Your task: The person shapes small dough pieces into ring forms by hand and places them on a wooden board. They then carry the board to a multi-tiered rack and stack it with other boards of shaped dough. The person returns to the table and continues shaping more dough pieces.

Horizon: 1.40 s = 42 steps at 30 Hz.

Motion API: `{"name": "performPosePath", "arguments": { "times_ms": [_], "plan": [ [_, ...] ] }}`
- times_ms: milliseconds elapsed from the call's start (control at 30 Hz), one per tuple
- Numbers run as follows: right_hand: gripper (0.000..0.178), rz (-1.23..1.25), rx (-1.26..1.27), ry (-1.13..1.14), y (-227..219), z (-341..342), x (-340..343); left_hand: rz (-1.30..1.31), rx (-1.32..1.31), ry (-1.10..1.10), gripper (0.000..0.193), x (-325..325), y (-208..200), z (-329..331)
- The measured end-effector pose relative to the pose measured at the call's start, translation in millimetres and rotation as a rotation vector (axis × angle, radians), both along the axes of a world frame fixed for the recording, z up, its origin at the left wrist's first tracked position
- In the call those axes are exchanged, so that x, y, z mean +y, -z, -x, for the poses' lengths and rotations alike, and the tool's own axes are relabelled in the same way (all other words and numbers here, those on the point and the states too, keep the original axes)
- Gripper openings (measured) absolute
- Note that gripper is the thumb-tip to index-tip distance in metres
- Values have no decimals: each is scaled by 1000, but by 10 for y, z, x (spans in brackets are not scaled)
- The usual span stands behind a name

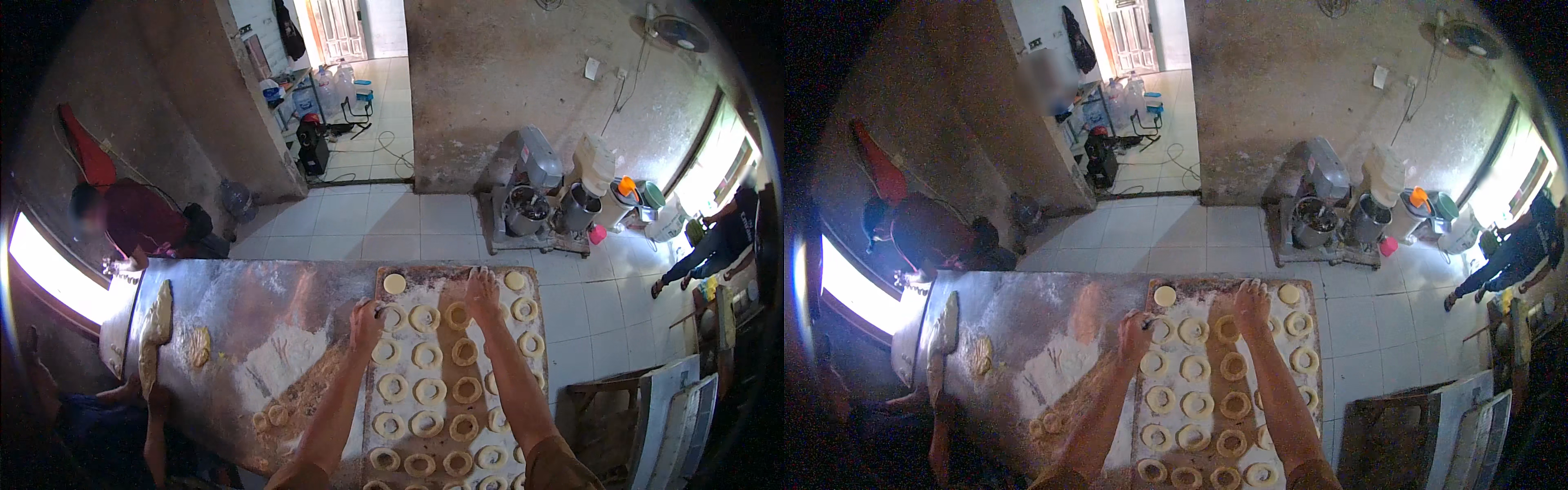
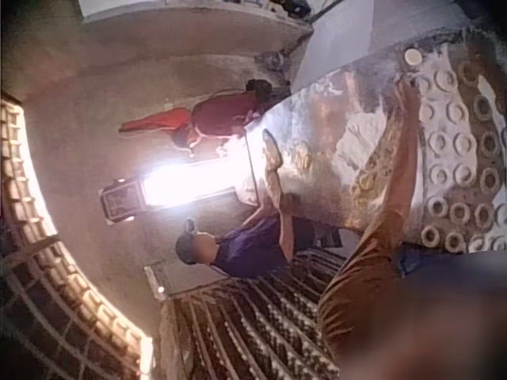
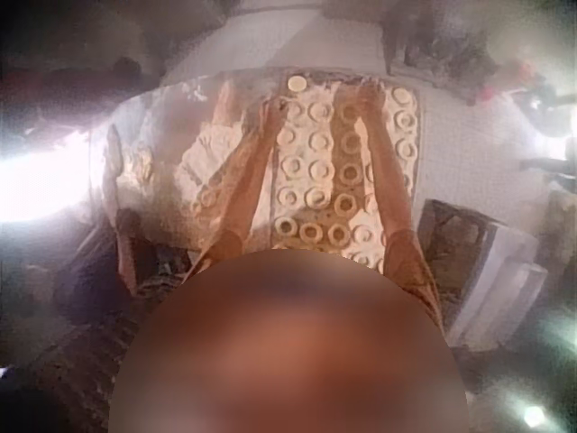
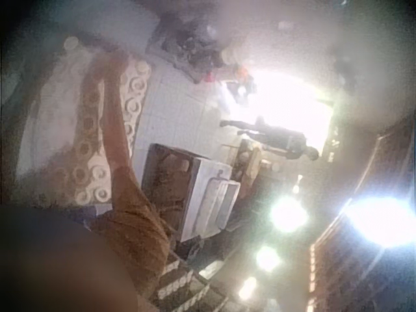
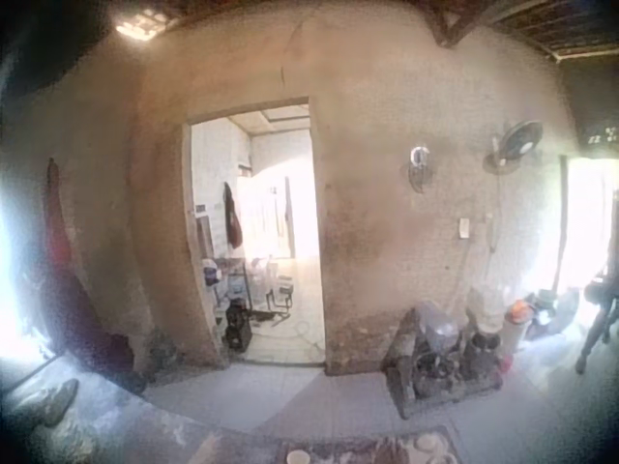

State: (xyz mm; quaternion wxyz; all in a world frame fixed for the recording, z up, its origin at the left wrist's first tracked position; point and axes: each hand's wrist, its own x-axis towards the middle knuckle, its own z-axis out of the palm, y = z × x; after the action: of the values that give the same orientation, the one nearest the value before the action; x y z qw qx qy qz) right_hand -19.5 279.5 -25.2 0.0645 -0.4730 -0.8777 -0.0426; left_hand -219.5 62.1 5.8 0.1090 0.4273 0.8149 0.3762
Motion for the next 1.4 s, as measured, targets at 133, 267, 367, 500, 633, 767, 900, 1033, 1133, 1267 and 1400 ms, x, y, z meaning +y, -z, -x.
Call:
{"name": "performPosePath", "arguments": {
  "times_ms": [133, 267, 367, 500, 633, 767, 900, 1033, 1133, 1267, 1400],
  "plan": [
    [48, 153, -14, 64, -66, -116, 113, -2, -27, 24, 26, 96, 50, 105],
    [42, 418, 187, 112, -221, -330, 357, -285, 439, 55, 14, 572, 109, 223],
    [34, 446, 146, 62, -405, -366, 312, 119, 431, 71, 11, 926, 243, 214],
    [22, 405, 784, -352, -709, -301, -491, 52, 291, 111, 10, 922, 260, 113],
    [23, 893, 864, -336, -723, 119, -1677, -329, -187, 73, 26, -47, 11, 159],
    [26, 817, 611, -556, -620, 936, -2681, -398, -79, -312, 27, -1839, -140, 318],
    [34, 1007, 647, -714, -497, 2010, -3586, -134, 37, -618, 30, -3246, -133, 629],
    [29, 332, 338, -668, -410, 2482, -4070, -94, 290, -620, 34, -3699, -172, 741],
    [29, 475, 275, -659, -490, 2406, -4110, -229, 103, -566, 34, -3740, -259, 713],
    [21, 1185, 827, -370, -716, 2080, -4398, -574, -441, -360, 30, -3774, -386, 670],
    [24, 1112, 862, -379, -980, 1884, -4786, -527, -560, -334, 31, -3893, -539, 685]
  ]
}}
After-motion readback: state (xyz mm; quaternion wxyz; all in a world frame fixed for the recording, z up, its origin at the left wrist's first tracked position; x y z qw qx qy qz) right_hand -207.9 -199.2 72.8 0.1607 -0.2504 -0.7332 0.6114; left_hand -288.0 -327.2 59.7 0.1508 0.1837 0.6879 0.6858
